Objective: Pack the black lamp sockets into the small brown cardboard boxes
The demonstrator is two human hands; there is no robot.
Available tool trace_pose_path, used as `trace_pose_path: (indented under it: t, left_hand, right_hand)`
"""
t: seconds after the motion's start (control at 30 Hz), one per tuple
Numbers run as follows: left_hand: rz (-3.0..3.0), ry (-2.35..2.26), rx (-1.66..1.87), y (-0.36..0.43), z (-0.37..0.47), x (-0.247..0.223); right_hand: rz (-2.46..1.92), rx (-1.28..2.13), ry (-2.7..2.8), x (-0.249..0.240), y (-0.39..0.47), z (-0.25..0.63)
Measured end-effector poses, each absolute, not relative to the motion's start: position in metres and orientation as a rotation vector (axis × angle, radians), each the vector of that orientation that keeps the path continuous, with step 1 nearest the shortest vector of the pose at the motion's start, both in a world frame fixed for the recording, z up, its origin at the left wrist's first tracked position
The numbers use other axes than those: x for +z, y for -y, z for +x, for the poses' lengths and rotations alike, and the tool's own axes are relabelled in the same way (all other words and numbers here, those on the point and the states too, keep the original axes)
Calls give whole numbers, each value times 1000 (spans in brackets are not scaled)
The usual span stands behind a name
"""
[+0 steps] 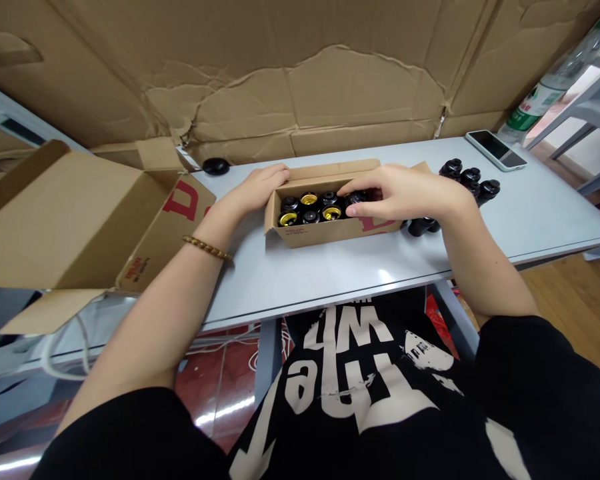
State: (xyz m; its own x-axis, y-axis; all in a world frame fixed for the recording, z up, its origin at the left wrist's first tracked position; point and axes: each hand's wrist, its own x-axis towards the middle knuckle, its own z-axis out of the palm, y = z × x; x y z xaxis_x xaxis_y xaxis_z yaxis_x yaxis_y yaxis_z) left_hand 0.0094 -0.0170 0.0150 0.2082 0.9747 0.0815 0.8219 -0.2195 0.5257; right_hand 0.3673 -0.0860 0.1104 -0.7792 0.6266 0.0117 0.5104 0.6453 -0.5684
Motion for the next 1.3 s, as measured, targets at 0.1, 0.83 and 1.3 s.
trace_pose_path:
  t: [0.1,0.83,1.3]
  left_hand:
    - [2118,-1673,558,19,10,17]
    - [2127,-1692,563,20,14,18]
    - [2110,-1696,566,20,14,18]
  right_hand:
    - [-956,778,2657,109,87,366]
    - [-1184,777,2632,122,96,361]
    - [-1159,780,2735,111,87,358]
